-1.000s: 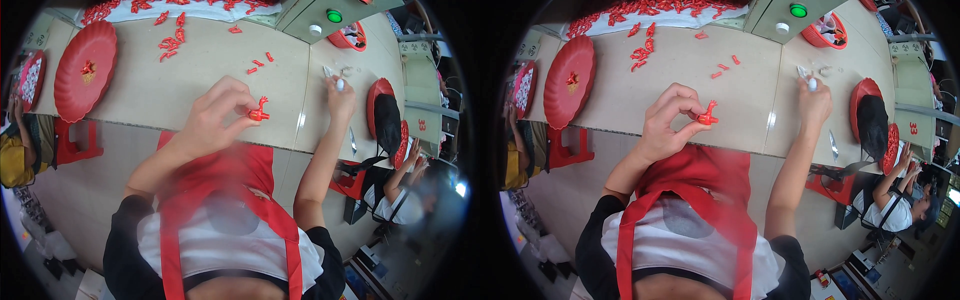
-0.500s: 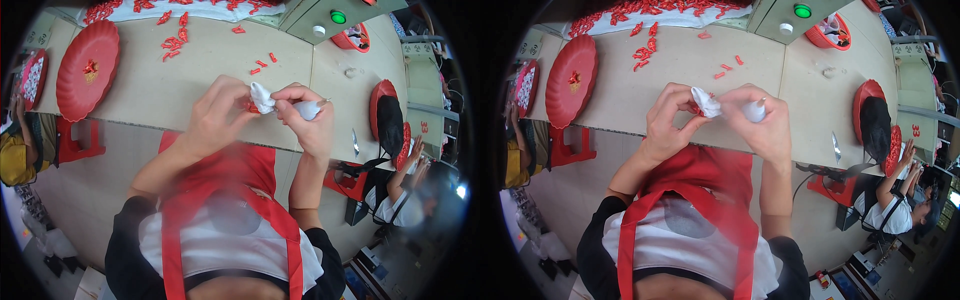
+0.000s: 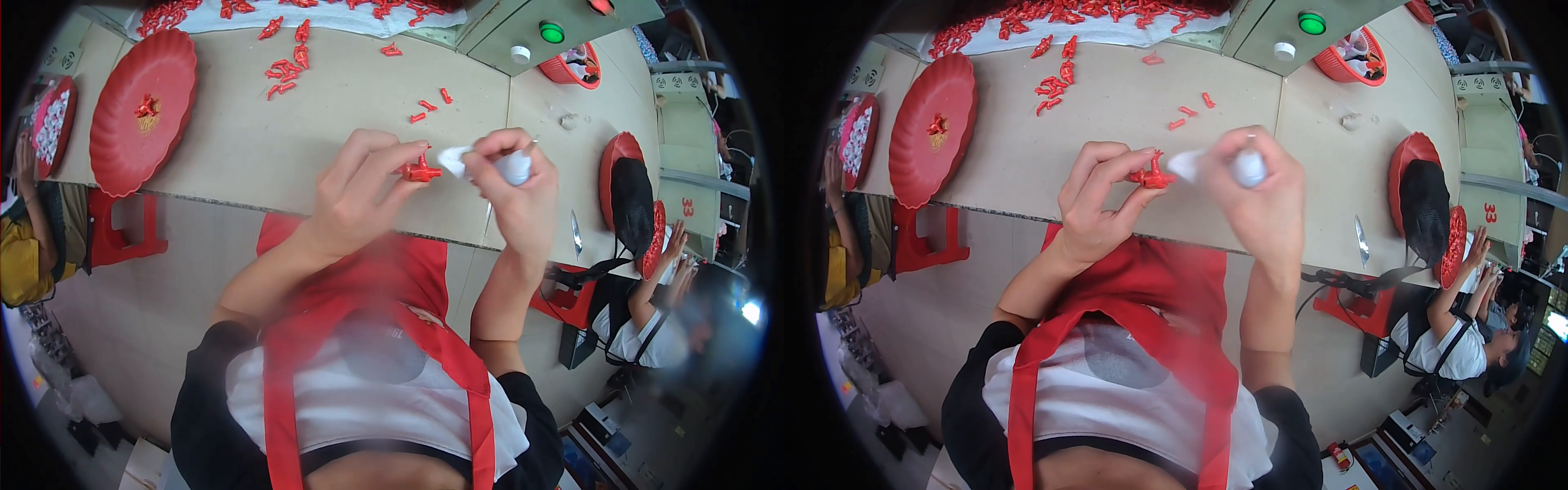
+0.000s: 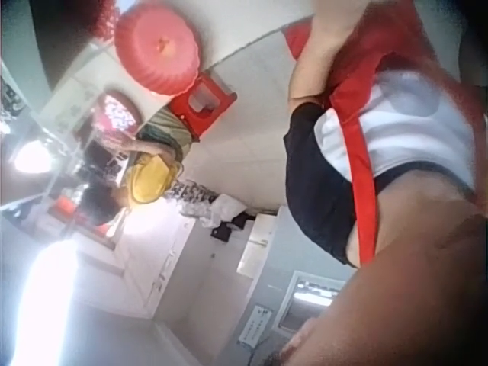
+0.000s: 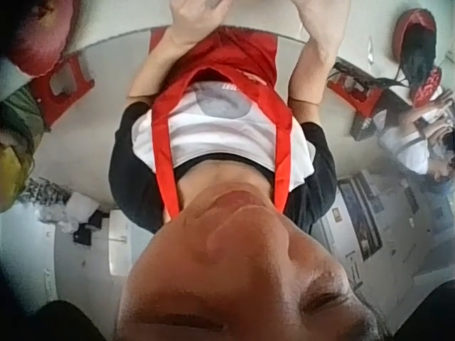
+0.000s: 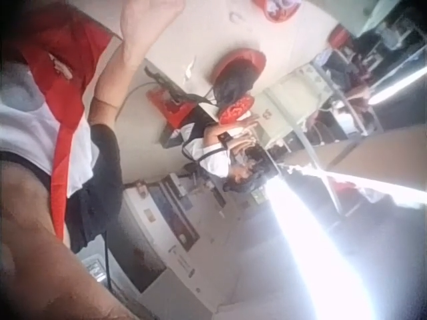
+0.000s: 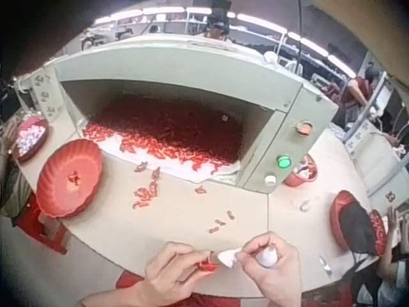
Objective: The person assembles small red plastic toy components by hand, applying glue from a small bottle to join the pieces.
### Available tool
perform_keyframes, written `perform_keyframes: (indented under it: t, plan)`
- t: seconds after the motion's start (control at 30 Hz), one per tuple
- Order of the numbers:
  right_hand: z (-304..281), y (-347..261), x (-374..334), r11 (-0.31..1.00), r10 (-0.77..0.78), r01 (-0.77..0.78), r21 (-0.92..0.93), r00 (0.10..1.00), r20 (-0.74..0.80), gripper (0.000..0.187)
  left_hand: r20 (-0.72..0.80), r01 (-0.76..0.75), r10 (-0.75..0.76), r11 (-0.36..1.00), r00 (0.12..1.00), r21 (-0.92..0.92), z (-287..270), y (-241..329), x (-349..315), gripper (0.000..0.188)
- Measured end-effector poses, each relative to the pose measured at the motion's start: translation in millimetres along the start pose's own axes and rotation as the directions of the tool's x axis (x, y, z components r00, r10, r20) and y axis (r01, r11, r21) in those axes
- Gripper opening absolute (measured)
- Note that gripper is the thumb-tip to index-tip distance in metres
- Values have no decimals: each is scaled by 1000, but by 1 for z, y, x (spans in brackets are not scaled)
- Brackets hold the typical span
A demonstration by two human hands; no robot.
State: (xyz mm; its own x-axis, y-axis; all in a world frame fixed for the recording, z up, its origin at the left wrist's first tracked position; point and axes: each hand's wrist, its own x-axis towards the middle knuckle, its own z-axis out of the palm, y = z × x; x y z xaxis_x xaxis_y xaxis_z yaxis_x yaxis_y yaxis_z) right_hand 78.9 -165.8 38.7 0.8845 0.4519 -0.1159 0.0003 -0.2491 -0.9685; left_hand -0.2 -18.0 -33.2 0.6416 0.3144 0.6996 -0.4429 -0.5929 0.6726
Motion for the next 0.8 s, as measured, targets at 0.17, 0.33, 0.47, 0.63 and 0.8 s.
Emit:
perform_keyframes:
  t: [0.17, 0.33, 0.47, 0.63, 0.8]
  plan:
    - [-34, 29, 5, 975, -37, -55, -217, 918, -395, 7, 189, 199, -176, 974, 966, -108, -6, 5, 2, 33]
    - [-84, 67, 35, 942, -63, -169, -291, 759, -647, 24, 187, 269, -235, 945, 954, -184, -10, -2, -8, 31]
    - [-128, 75, 54, 857, -236, -185, -481, 689, -685, 24, 209, 338, -299, 922, 931, -190, -8, 8, -5, 30]
    - [-181, 55, 96, 897, -168, -180, -404, 706, -688, 27, 140, 392, -376, 914, 916, -107, -6, 10, 0, 29]
    - [-226, 54, 161, 926, -83, -134, -354, 840, -536, 25, 218, 381, -371, 925, 903, -3, -6, -2, 1, 29]
